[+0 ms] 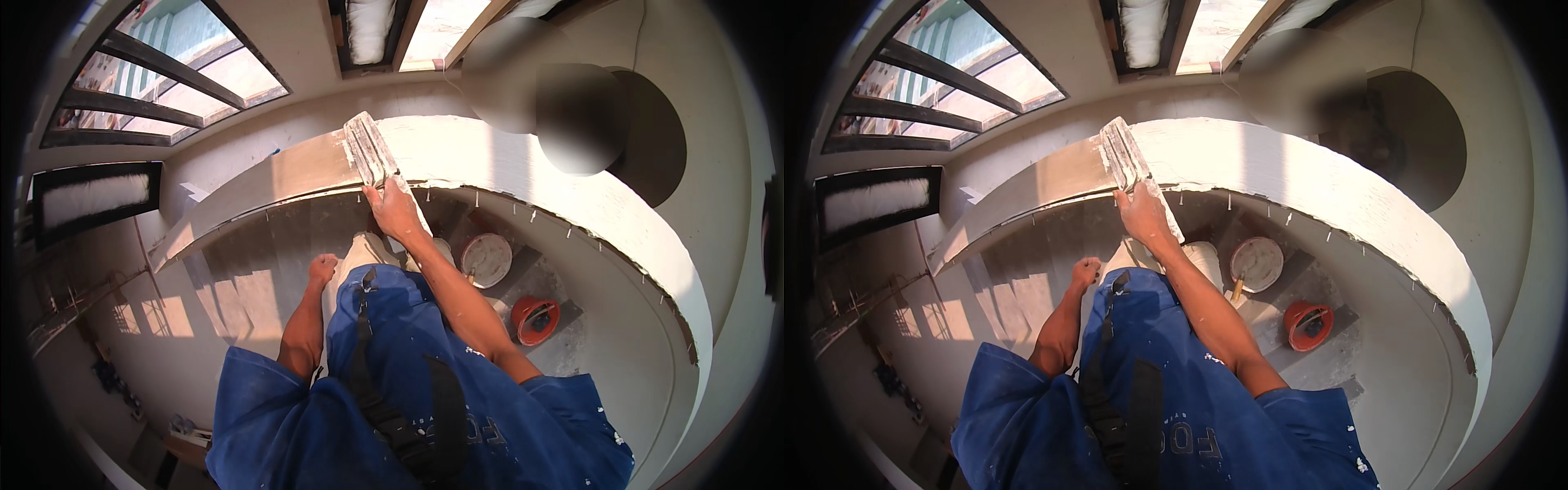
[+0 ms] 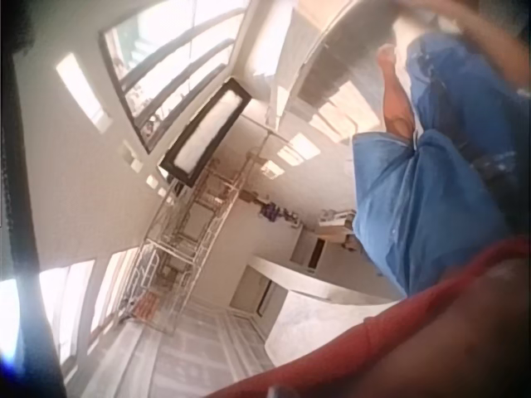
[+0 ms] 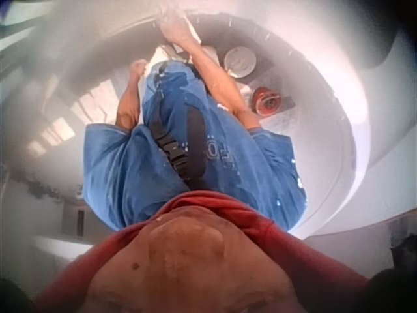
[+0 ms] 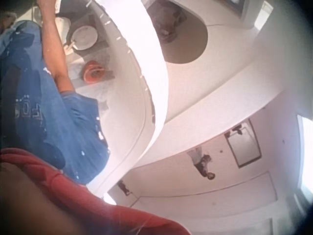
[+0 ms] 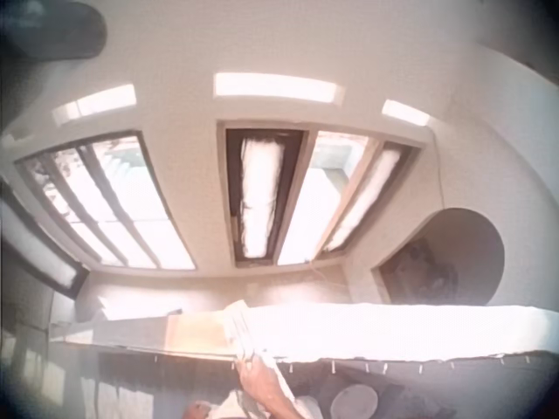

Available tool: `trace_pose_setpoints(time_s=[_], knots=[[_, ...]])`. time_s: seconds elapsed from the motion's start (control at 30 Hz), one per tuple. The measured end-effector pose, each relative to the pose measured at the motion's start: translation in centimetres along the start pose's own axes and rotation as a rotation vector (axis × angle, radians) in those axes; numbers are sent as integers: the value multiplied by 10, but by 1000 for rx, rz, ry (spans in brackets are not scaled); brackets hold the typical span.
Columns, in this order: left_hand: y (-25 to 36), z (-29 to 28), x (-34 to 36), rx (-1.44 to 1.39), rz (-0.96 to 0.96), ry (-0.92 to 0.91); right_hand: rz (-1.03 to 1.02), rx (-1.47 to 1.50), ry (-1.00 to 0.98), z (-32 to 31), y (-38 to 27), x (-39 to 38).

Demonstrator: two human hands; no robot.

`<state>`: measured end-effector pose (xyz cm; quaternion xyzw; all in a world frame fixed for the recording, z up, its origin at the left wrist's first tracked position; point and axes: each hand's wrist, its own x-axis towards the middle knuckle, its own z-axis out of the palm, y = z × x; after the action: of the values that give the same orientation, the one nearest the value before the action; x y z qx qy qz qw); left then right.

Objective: The person applies plaster to the curved edge of a spiral staircase using a trowel and then brushes the surface with a large paintbrush.

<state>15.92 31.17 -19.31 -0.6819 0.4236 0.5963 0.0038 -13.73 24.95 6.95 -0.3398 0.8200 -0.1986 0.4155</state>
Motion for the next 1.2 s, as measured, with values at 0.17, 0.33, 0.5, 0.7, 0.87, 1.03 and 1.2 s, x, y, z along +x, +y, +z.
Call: trace_pose_setpoints(time_s=[0.17, 0.33, 0.5, 0.7, 0.87, 1.03, 1.2], knots=[[4, 0, 11, 15, 30, -4, 23, -87, 248, -34, 8, -21], [33, 14, 20, 71, 77, -21, 133, -35, 455, -114, 31, -52], [43, 28, 38, 220, 118, -90, 297, -29, 740, -205, 84, -109], [56, 44, 49, 319, 154, -124, 416, 337, 1022, -304, 132, -177], [67, 47, 47, 303, 177, -132, 476, 662, 1105, -332, 156, -207], [59, 38, 44, 301, 128, -137, 447, 818, 760, -281, 114, -171], [41, 30, 43, 242, 76, -108, 396, 787, 363, -192, 65, -100]])
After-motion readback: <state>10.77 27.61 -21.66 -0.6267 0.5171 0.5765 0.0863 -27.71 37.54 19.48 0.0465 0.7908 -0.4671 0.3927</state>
